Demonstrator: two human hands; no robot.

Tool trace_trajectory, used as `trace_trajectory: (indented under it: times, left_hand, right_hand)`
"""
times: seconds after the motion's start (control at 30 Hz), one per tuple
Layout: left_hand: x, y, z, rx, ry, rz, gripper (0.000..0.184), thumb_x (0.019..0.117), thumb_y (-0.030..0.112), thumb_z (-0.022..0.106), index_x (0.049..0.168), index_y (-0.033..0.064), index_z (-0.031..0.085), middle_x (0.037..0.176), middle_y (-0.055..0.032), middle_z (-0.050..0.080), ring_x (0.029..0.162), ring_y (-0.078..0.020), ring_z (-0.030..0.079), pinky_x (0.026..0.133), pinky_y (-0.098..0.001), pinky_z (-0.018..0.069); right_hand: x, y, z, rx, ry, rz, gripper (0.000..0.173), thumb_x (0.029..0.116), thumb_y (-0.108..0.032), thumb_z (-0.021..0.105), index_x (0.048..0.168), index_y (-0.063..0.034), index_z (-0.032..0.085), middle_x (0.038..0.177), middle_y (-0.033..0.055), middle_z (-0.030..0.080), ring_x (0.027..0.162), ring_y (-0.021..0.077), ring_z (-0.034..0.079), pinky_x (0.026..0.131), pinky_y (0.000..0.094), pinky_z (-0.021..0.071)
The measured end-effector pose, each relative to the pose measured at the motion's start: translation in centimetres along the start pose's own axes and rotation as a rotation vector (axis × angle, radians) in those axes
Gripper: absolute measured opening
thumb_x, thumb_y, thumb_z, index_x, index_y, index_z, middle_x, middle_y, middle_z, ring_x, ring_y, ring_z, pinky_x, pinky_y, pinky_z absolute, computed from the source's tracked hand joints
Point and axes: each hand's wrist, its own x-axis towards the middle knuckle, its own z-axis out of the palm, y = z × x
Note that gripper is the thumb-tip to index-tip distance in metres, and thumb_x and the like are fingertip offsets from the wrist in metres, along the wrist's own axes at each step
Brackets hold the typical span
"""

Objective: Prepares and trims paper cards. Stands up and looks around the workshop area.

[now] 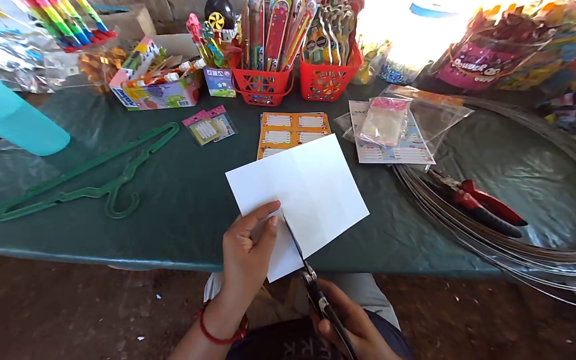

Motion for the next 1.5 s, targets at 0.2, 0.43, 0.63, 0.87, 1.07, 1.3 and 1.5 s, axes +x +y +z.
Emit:
trace_trajectory:
  times: [0.2,0.43,0.63,0.87,1.07,1.3,1.5]
  left_hand:
    - [-0.1,0.0,0.1,-0.03,0.0,-0.011,0.021,0.0952,0.003,0.06,0.111,-0.0033,0.073,0.106,-0.0048,0.074,0.096,0.0003,0.068,0.084,-0.0147,0.0566]
    - [1.4,-0.6,-1.2,-0.137,0.023,-0.011,0.023,0.0968,0.004,0.06,0.116,-0.0031,0.07,0.108,-0.0026,0.07,0.09,-0.0045,0.07,0.079,-0.0205,0.0606]
    - [1.6,-0.1,-1.7,-0.084,0.003,-0.044,0.029,0.0907,0.003,0.068,0.119,-0.004,0.069,0.108,-0.0045,0.07,0.087,-0.0053,0.071,0.076,-0.0199,0.0618]
    - [0.6,0.0,-1.3,-0.06,-0.059,-0.015,0.028,0.0901,0.002,0.069,0.117,-0.0063,0.07,0.11,-0.0065,0.068,0.088,-0.0021,0.07,0.075,-0.0165,0.0607]
    - [0.5,-0.1,-1.2,-0.063,-0.056,-0.01,0.028,0.09,0.002,0.069,0.117,-0.0061,0.07,0.11,-0.007,0.068,0.088,-0.0034,0.07,0.075,-0.0173,0.0612]
    - [0.5,0.0,-1.2,-0.071,-0.06,0.004,0.028,0.0905,0.002,0.069,0.117,-0.0062,0.07,0.112,-0.0065,0.069,0.09,-0.0037,0.071,0.076,-0.0178,0.0616]
    - [0.4,0.1,-1.2,-0.07,-0.051,0.003,0.028,0.0892,0.001,0.069,0.116,-0.0062,0.07,0.111,-0.0062,0.069,0.089,-0.0038,0.071,0.076,-0.0177,0.0615]
  right_hand:
    - [0.1,0.0,0.1,-0.008,0.007,-0.006,0.058,0.1011,-0.038,0.06,0.138,0.0044,0.046,0.088,-0.0072,0.062,0.07,-0.0072,0.055,0.062,0.0133,0.0497]
    - [-0.1,0.2,0.0,-0.007,0.023,0.001,0.057,0.1013,-0.037,0.06,0.138,0.0049,0.047,0.088,-0.0064,0.063,0.069,-0.0062,0.056,0.062,0.0145,0.0506]
    - [-0.1,-0.3,0.1,0.046,0.013,0.034,0.06,0.1011,-0.042,0.058,0.138,0.0039,0.045,0.091,-0.0073,0.062,0.073,-0.0054,0.057,0.064,0.0148,0.0505]
    - [0.0,-0.2,-0.1,0.068,0.001,-0.011,0.057,0.1018,-0.046,0.055,0.138,-0.0023,0.046,0.091,-0.0075,0.063,0.074,-0.0048,0.058,0.066,0.0156,0.0514]
    - [0.0,-0.1,-0.1,0.06,0.003,-0.022,0.055,0.1022,-0.044,0.055,0.138,-0.0024,0.046,0.093,-0.008,0.063,0.074,-0.0059,0.057,0.066,0.0147,0.051]
    - [-0.1,0.0,-0.1,0.047,0.014,-0.032,0.054,0.1024,-0.041,0.056,0.138,-0.0014,0.047,0.091,-0.0081,0.062,0.074,-0.0066,0.057,0.066,0.0136,0.0504]
    - [-0.1,0.1,0.0,0.033,0.019,-0.033,0.054,0.1023,-0.042,0.056,0.137,-0.001,0.048,0.089,-0.0077,0.062,0.071,-0.0067,0.056,0.064,0.0136,0.0503]
